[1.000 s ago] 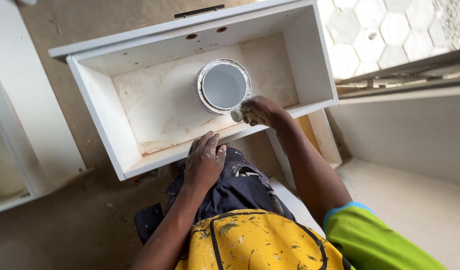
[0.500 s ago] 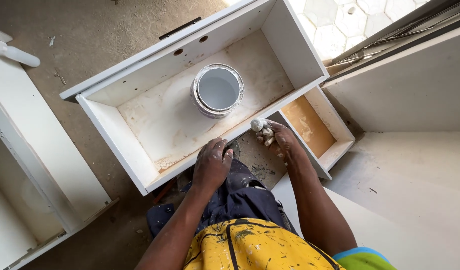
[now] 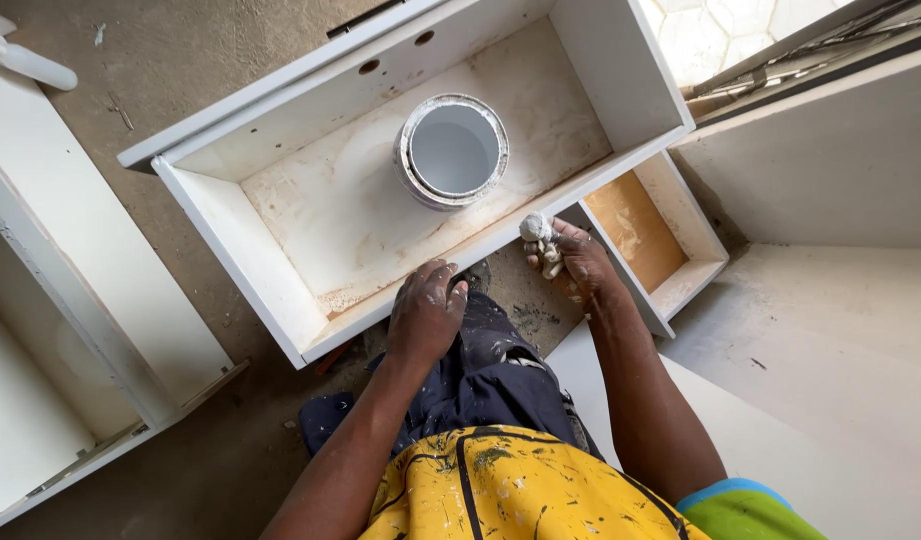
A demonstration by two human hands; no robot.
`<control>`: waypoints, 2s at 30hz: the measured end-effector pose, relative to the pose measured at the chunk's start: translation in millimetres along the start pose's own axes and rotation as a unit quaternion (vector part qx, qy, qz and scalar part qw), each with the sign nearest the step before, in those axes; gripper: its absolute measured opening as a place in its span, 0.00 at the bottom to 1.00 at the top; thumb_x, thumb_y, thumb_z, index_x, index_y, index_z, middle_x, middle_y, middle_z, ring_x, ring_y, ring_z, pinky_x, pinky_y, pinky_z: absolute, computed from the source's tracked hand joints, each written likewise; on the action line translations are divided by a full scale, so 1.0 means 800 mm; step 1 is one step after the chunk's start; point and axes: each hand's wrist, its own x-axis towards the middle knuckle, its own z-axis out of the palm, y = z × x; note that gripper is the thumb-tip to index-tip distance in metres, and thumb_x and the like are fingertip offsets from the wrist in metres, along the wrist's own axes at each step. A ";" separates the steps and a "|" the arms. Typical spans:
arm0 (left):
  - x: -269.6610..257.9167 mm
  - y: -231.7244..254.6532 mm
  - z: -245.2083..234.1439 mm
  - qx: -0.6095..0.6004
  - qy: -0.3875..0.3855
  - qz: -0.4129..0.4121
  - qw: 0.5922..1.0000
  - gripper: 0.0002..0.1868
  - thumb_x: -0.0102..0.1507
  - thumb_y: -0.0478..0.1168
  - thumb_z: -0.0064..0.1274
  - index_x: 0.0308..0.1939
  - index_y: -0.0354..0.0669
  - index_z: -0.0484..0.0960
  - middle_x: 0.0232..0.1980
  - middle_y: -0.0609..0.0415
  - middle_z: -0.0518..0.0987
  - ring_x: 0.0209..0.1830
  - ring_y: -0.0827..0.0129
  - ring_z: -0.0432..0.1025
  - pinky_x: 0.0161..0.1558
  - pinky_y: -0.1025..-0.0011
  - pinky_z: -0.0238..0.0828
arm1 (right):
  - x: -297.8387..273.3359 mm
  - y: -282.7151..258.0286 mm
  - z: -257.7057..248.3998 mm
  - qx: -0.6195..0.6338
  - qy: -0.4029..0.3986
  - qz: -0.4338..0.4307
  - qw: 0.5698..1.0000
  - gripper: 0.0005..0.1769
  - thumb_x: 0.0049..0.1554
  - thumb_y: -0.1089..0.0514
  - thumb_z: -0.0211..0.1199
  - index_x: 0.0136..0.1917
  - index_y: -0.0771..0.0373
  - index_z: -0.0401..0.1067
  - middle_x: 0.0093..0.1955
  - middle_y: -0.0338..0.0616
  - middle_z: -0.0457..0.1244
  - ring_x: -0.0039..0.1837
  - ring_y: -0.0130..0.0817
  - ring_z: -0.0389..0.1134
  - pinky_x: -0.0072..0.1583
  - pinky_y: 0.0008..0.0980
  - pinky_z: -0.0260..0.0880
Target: Applying white filler to the joints and edges of a white cabinet frame using fingers to seal gaps.
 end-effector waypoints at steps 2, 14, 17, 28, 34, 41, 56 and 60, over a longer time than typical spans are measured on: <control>0.000 0.000 -0.004 0.003 0.000 0.001 1.000 0.22 0.74 0.45 0.40 0.67 0.37 0.74 0.67 0.39 0.71 0.71 0.48 0.66 0.69 0.52 0.65 | 0.001 -0.004 -0.005 0.007 0.001 0.003 1.000 0.10 0.60 0.65 0.62 0.55 0.70 0.73 0.34 0.51 0.66 0.32 0.30 0.70 0.42 0.29 0.81; -0.001 -0.016 0.016 0.013 0.050 0.020 0.998 0.19 0.72 0.45 0.44 0.63 0.40 0.79 0.62 0.42 0.75 0.66 0.48 0.71 0.64 0.53 0.69 | 0.025 0.009 -0.048 -0.006 -0.016 -0.049 0.999 0.15 0.61 0.59 0.61 0.59 0.69 0.72 0.39 0.48 0.67 0.38 0.29 0.71 0.46 0.25 0.79; 0.000 -0.023 0.024 0.017 0.055 0.024 0.998 0.19 0.72 0.45 0.45 0.62 0.40 0.79 0.61 0.42 0.75 0.64 0.48 0.72 0.63 0.53 0.70 | 0.029 0.009 -0.061 -0.050 0.009 -0.088 0.995 0.15 0.62 0.58 0.61 0.59 0.68 0.72 0.39 0.48 0.66 0.38 0.28 0.71 0.46 0.26 0.80; -0.002 -0.032 0.022 0.021 0.087 0.024 0.996 0.18 0.70 0.45 0.47 0.60 0.41 0.81 0.59 0.43 0.77 0.61 0.48 0.74 0.61 0.53 0.72 | 0.044 0.022 -0.064 -0.012 0.056 -0.079 0.995 0.13 0.59 0.65 0.59 0.58 0.72 0.72 0.32 0.52 0.63 0.25 0.25 0.67 0.48 0.25 0.83; -0.004 -0.029 0.017 0.006 0.095 0.034 0.995 0.17 0.71 0.44 0.47 0.59 0.39 0.81 0.58 0.42 0.77 0.61 0.47 0.74 0.60 0.53 0.72 | 0.044 0.024 -0.070 -0.069 0.067 -0.115 0.989 0.13 0.58 0.63 0.64 0.57 0.69 0.73 0.31 0.51 0.64 0.30 0.27 0.69 0.45 0.26 0.81; -0.005 -0.036 0.025 0.020 0.109 0.048 0.993 0.16 0.70 0.43 0.49 0.57 0.40 0.81 0.56 0.42 0.78 0.60 0.48 0.75 0.60 0.53 0.73 | 0.053 0.028 -0.071 -0.173 0.134 -0.248 0.944 0.10 0.57 0.62 0.67 0.52 0.65 0.74 0.33 0.44 0.66 0.29 0.21 0.64 0.33 0.19 0.71; -0.011 -0.021 -0.004 -0.033 0.172 0.069 0.982 0.12 0.70 0.35 0.47 0.54 0.39 0.83 0.51 0.44 0.79 0.56 0.46 0.76 0.54 0.49 0.77 | 0.132 -0.002 -0.122 -0.592 0.150 -0.362 0.704 0.06 0.64 0.55 0.64 0.48 0.57 0.79 0.45 0.49 0.66 0.51 0.51 0.69 0.55 0.48 0.71; -0.011 -0.020 -0.016 -0.043 0.220 0.048 0.973 0.12 0.69 0.32 0.47 0.51 0.42 0.84 0.50 0.48 0.80 0.54 0.50 0.77 0.52 0.52 0.79 | 0.062 0.013 -0.051 -0.473 0.123 -0.320 0.812 0.15 0.63 0.54 0.56 0.51 0.67 0.77 0.49 0.56 0.63 0.54 0.51 0.64 0.62 0.52 0.62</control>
